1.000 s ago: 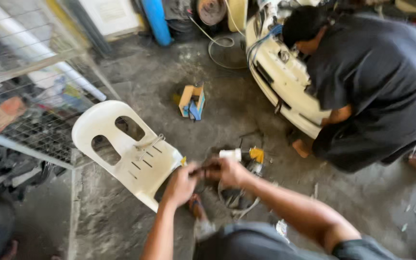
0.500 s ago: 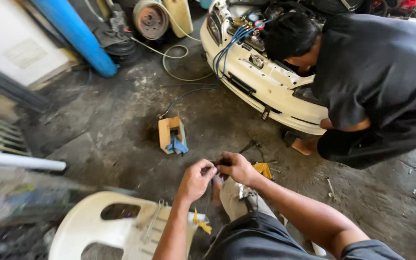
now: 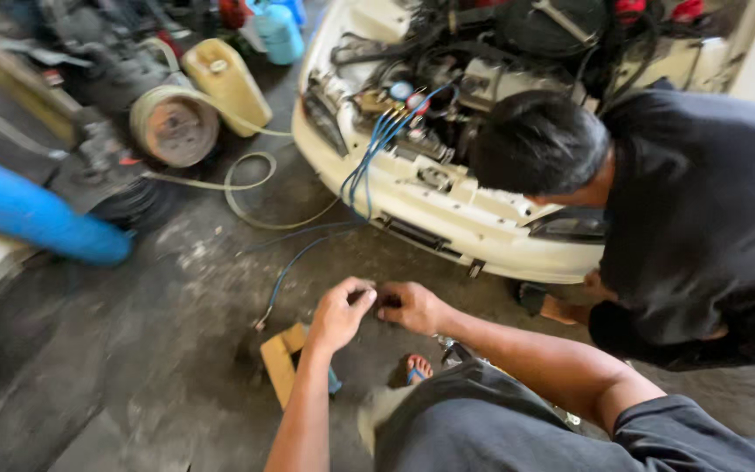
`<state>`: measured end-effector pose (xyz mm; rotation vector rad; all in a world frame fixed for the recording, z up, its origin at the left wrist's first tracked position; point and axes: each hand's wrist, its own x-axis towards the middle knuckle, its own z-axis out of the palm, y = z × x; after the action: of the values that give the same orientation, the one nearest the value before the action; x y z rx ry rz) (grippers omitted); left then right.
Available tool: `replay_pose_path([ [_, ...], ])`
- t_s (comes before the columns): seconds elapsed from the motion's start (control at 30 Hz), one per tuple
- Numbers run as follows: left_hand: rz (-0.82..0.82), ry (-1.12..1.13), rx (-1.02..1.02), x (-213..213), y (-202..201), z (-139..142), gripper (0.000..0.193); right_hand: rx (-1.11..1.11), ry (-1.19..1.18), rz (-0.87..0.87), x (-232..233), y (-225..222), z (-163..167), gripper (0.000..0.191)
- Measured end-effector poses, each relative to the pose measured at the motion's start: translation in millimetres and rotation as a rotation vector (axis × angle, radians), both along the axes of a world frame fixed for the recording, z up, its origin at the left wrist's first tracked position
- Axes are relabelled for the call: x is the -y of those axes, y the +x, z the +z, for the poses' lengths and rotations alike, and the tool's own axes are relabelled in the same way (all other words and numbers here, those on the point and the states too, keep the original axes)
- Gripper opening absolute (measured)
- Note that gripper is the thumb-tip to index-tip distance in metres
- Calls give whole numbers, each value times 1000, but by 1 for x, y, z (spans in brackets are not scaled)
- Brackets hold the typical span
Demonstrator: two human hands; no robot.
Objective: The person installs a black rubber hose into a car engine bay, connecting it to fittings and tightening them with a wrench. Another person assists by holding parts and handing tools.
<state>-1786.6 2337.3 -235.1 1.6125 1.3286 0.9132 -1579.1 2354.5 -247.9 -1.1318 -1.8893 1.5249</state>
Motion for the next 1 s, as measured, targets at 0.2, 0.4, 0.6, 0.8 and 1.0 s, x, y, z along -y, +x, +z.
replay_pose_path([
  [0.2, -168, -80, -10, -172, 24, 0, 27, 190, 112, -260, -105, 40, -19, 38],
  [0.4, -527, 13, -97, -333, 57, -51, 30, 124, -73, -732, -160, 97, -83, 30],
  [0.6, -753, -249, -105, -459, 101, -124, 29, -122, -414, -1342, -194, 95, -91, 19],
  [0.8, -1042, -172, -225, -504, 194, -193, 34, -225, -415, -1436, -216, 97, -75, 20],
  [1.0, -1042, -280, -319, -498, 281, -241, 33, -125, -465, -1542, -229, 151, -118, 17],
])
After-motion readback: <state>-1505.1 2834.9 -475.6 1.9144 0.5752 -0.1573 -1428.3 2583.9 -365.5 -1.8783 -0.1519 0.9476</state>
